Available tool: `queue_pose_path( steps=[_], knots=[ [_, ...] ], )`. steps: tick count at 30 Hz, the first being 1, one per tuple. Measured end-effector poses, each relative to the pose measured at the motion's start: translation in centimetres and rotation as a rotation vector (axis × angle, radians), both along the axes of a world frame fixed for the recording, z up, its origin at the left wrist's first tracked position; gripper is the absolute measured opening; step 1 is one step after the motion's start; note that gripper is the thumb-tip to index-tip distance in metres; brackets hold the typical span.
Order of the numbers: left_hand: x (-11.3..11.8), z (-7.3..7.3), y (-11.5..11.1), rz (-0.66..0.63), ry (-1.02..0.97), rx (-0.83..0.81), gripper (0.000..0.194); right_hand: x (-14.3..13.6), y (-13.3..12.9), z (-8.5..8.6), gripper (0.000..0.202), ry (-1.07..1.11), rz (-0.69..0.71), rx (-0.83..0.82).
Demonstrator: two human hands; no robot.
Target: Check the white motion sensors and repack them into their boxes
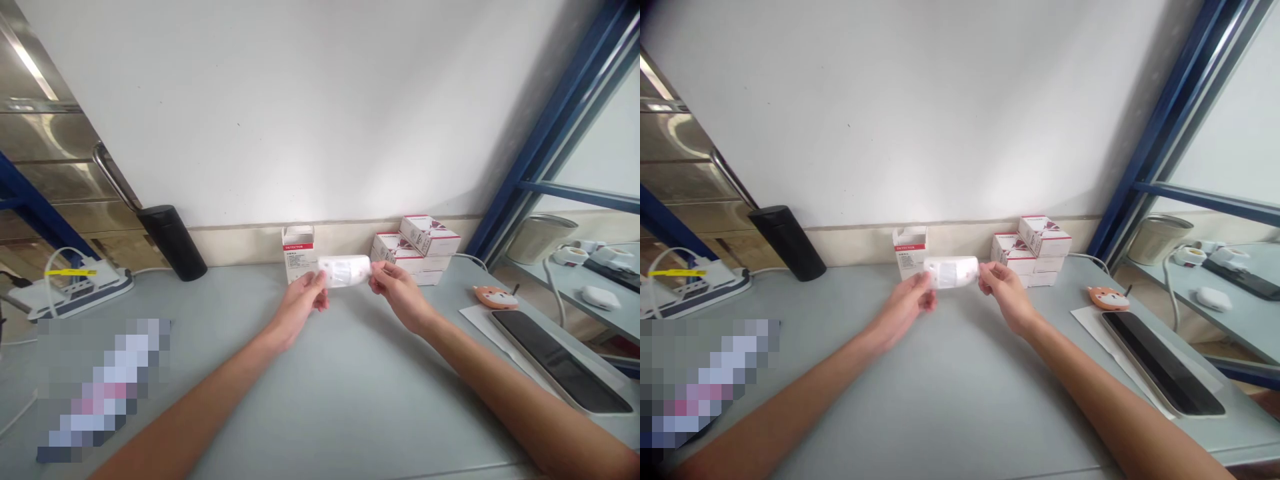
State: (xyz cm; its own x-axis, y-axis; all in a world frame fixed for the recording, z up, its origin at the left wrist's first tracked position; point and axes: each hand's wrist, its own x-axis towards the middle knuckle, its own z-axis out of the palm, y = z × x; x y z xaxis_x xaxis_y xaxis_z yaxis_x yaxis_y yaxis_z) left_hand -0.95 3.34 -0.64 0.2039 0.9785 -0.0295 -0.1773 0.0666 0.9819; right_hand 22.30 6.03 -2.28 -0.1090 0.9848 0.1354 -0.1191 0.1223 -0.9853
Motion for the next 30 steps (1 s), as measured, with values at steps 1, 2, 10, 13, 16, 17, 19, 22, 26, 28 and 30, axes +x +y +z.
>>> queue_pose_path(
  steps=[1, 2, 10, 13, 16, 17, 19, 22, 26, 28, 30],
  knots=[
    [0.0, -0.3, 0.3, 0.019, -0.06, -0.051, 0.043, 0.0, -0.2, 0.2, 0.037, -0.063, -0.008, 0.039],
    [0.0, -0.6, 0.6, 0.022, -0.117, -0.107, 0.043, -0.1, -0.5, 0.5, 0.036, -0.142, -0.009, 0.091],
    [-0.8, -0.2, 1.1, -0.039, -0.174, -0.21, 0.04, -0.7, -2.3, 1.4, 0.032, -0.486, 0.035, 0.535],
    [-1.0, 0.2, 0.9, -0.082, -0.089, -0.144, 0.044, -1.3, -2.8, 0.3, 0.088, -0.574, 0.121, 0.57],
    [-0.8, 0.0, 0.6, -0.137, 0.021, -0.067, 0.049, -2.1, -3.5, -0.6, 0.112, -0.782, 0.248, 0.619],
    [-0.7, -0.1, 0.5, -0.154, 0.038, -0.048, 0.05, -2.4, -3.8, -0.8, 0.113, -0.829, 0.262, 0.64],
    [-0.4, -0.3, 0.3, -0.184, 0.052, -0.011, 0.052, -2.7, -4.1, -0.7, 0.115, -0.866, 0.239, 0.679],
    [-0.2, -0.1, 0.1, -0.198, 0.075, 0.073, 0.053, -2.7, -4.3, -0.2, 0.117, -0.915, 0.192, 0.694],
    [-0.2, 0.5, 0.3, -0.136, 0.155, 0.154, 0.059, -2.4, -4.0, 0.3, 0.112, -0.988, 0.173, 0.629],
    [-0.5, 0.7, 0.7, 0.067, 0.237, 0.2, 0.055, -2.2, -3.8, 0.1, 0.11, -0.95, 0.131, 0.633],
    [-1.2, 0.6, 1.4, 0.355, 0.296, 0.252, 0.044, -2.1, -3.5, -0.1, 0.11, -0.898, 0.058, 0.691]
  ],
)
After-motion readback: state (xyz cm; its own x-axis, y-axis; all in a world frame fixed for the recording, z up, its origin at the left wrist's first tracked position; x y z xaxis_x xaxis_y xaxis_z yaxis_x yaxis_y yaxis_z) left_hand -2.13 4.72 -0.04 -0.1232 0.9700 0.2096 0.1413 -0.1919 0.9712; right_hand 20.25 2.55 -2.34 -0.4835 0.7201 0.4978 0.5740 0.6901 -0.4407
